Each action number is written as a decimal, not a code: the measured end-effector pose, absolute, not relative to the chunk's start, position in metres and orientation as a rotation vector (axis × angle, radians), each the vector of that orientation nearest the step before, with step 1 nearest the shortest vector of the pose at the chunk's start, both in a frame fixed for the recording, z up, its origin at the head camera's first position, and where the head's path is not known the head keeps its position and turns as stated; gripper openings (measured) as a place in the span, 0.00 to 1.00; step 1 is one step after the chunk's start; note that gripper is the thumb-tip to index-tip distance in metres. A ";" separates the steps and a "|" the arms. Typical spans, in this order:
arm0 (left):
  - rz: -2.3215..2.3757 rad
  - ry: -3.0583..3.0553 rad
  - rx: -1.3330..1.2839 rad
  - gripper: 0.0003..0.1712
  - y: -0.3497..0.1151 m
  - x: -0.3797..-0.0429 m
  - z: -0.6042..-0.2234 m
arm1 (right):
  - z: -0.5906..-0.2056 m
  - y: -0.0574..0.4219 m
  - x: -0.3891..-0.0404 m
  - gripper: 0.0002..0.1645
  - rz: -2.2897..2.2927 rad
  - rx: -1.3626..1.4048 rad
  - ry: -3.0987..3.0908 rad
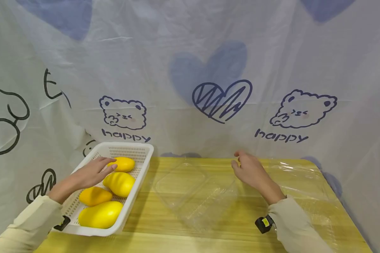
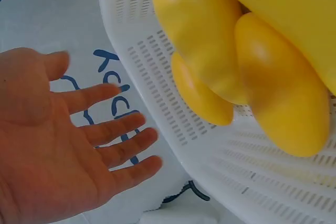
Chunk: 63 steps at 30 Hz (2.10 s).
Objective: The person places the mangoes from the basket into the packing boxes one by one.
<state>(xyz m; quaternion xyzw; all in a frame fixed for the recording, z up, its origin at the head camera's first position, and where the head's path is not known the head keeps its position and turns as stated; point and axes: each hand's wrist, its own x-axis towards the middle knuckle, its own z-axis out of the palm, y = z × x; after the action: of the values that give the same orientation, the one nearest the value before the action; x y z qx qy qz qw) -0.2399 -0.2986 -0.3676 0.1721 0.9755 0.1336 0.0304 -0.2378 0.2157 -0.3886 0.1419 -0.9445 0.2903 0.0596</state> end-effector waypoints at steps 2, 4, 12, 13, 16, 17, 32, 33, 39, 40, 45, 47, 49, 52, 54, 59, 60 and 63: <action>0.407 2.958 0.542 0.32 -0.302 -0.238 -0.367 | -0.388 0.209 -0.240 0.20 0.861 0.421 -2.885; 0.403 2.907 0.564 0.29 -0.304 -0.235 -0.366 | -0.388 0.205 -0.243 0.19 0.855 0.439 -2.904; 0.519 2.635 0.592 0.21 -0.303 -0.231 -0.370 | -0.388 0.196 -0.245 0.16 0.736 0.539 -3.002; 0.527 2.600 0.580 0.21 -0.303 -0.231 -0.370 | -0.388 0.195 -0.246 0.15 0.723 0.548 -3.012; 0.519 2.513 0.535 0.23 -0.300 -0.229 -0.372 | -0.390 0.193 -0.246 0.13 0.675 0.568 -3.035; 0.508 2.485 0.511 0.24 -0.299 -0.228 -0.373 | -0.392 0.194 -0.246 0.12 0.674 0.571 -3.042; 0.356 2.319 0.335 0.38 -0.283 -0.214 -0.383 | -0.419 0.208 -0.229 0.05 0.798 0.592 -3.096; 0.338 2.318 0.332 0.38 -0.283 -0.214 -0.384 | -0.420 0.209 -0.227 0.04 0.817 0.578 -3.107; 0.271 2.306 0.358 0.38 -0.289 -0.219 -0.391 | -0.426 0.216 -0.212 0.02 1.026 0.491 -3.183; 0.269 2.310 0.368 0.39 -0.290 -0.219 -0.392 | -0.427 0.217 -0.209 0.02 1.064 0.474 -3.196; 0.316 2.342 0.337 0.39 -0.291 -0.217 -0.390 | -0.433 0.221 -0.199 0.05 1.215 0.427 -3.239; 0.332 2.356 0.323 0.38 -0.291 -0.216 -0.390 | -0.437 0.222 -0.195 0.06 1.277 0.464 -3.230; 0.348 2.372 0.311 0.38 -0.291 -0.216 -0.389 | -0.441 0.224 -0.192 0.06 1.314 0.536 -3.200; 0.378 2.392 0.343 0.38 -0.292 -0.215 -0.387 | -0.449 0.225 -0.187 0.10 1.333 0.651 -3.149; 0.399 2.405 0.357 0.40 -0.293 -0.215 -0.385 | -0.454 0.225 -0.184 0.14 1.308 0.718 -3.106; 0.424 2.451 0.426 0.40 -0.296 -0.215 -0.381 | -0.464 0.222 -0.176 0.17 1.205 0.759 -2.995; 0.430 2.462 0.439 0.41 -0.297 -0.215 -0.381 | -0.466 0.221 -0.175 0.18 1.193 0.753 -2.978; 0.460 2.509 0.472 0.42 -0.298 -0.213 -0.381 | -0.471 0.218 -0.172 0.19 1.147 0.721 -2.944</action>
<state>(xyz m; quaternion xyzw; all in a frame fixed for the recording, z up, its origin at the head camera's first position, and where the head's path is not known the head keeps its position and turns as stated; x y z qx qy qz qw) -0.2131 -0.2982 -0.3808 0.1752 0.9311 0.1706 0.2706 -0.1716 0.2181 -0.4705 0.2221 -0.9074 0.3534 -0.0497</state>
